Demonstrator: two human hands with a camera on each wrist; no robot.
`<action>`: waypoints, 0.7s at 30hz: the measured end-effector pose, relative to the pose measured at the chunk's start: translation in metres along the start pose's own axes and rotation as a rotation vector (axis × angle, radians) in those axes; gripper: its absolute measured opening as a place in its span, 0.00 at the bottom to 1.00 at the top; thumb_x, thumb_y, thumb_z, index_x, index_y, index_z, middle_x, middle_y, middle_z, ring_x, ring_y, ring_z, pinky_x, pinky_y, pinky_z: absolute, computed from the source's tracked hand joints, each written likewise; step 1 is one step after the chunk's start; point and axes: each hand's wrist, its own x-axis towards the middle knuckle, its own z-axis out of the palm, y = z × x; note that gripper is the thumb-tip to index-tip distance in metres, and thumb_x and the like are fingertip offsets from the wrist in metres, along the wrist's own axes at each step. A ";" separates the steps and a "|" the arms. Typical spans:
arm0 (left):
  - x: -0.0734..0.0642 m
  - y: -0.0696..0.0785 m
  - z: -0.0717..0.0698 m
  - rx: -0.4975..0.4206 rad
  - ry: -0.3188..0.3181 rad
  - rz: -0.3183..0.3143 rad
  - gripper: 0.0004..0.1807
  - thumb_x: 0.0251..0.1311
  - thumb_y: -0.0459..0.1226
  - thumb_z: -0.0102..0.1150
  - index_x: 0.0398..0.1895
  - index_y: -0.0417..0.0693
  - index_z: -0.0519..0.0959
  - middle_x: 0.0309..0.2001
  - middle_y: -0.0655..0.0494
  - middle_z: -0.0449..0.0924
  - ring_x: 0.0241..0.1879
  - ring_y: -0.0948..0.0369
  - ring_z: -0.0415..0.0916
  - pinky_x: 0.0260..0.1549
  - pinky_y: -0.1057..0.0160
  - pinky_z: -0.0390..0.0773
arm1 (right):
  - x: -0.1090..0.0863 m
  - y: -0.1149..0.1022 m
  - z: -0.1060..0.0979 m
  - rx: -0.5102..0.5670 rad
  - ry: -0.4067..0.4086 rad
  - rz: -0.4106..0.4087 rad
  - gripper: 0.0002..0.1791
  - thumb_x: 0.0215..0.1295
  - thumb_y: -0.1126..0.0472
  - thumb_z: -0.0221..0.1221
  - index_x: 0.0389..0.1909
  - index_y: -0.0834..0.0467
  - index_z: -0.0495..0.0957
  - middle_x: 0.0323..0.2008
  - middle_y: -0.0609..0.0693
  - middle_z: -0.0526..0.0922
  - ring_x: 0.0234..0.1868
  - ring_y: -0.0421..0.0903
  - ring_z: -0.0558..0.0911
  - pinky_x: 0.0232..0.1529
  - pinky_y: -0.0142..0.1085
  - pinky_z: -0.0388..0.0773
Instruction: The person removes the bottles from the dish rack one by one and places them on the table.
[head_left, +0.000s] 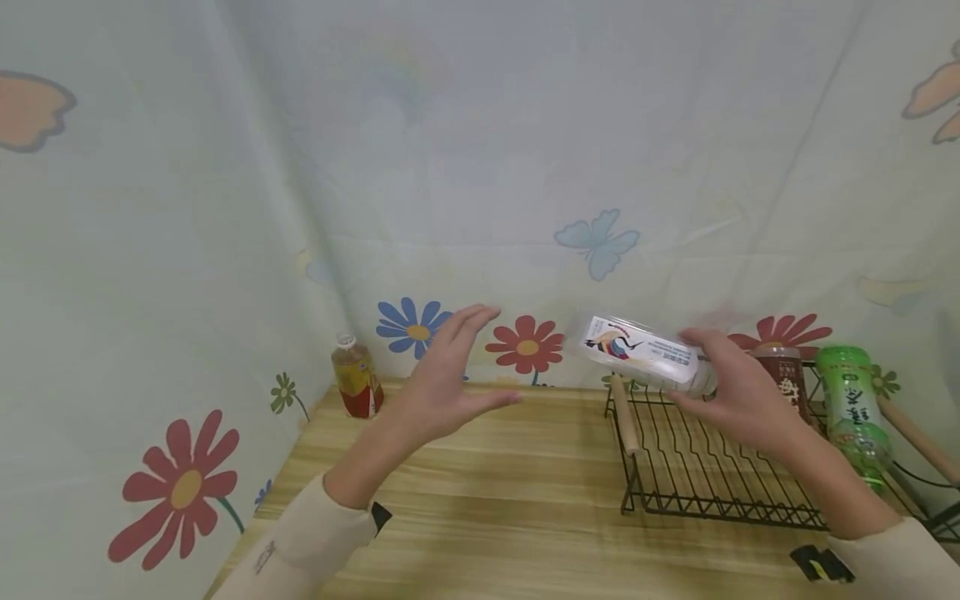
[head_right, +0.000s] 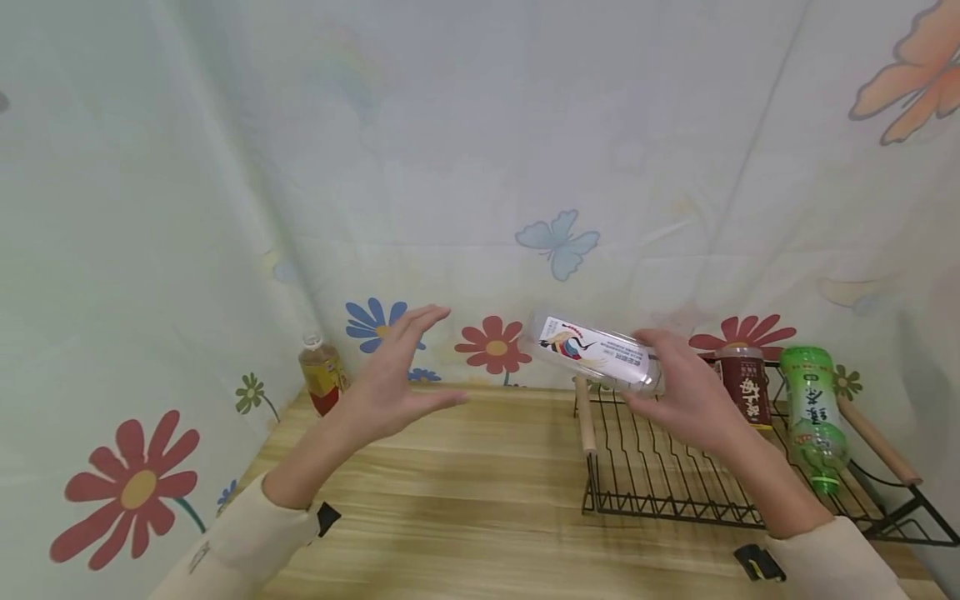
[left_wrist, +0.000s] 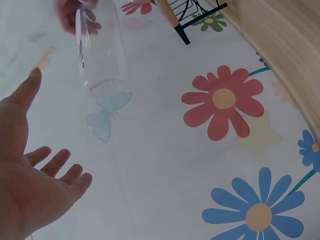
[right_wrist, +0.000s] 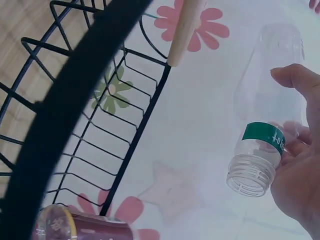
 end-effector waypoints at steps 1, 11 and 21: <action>0.001 0.001 0.000 0.006 -0.003 0.010 0.57 0.52 0.58 0.81 0.82 0.58 0.60 0.79 0.58 0.60 0.77 0.54 0.60 0.70 0.46 0.72 | 0.001 -0.002 0.000 -0.002 -0.005 -0.005 0.46 0.56 0.62 0.79 0.74 0.64 0.66 0.61 0.63 0.77 0.50 0.56 0.82 0.39 0.48 0.82; 0.012 0.013 0.009 0.081 -0.035 0.130 0.58 0.50 0.57 0.82 0.82 0.55 0.60 0.79 0.56 0.61 0.77 0.54 0.59 0.70 0.52 0.73 | 0.009 -0.028 0.006 -0.040 -0.044 -0.107 0.43 0.56 0.62 0.78 0.72 0.60 0.69 0.62 0.60 0.77 0.52 0.54 0.79 0.39 0.48 0.81; 0.024 0.021 0.022 0.175 -0.045 0.372 0.61 0.49 0.60 0.82 0.82 0.49 0.61 0.77 0.53 0.63 0.79 0.56 0.56 0.77 0.61 0.58 | 0.015 -0.052 0.016 -0.017 -0.118 -0.133 0.45 0.57 0.60 0.78 0.74 0.57 0.66 0.67 0.58 0.75 0.53 0.54 0.81 0.44 0.48 0.84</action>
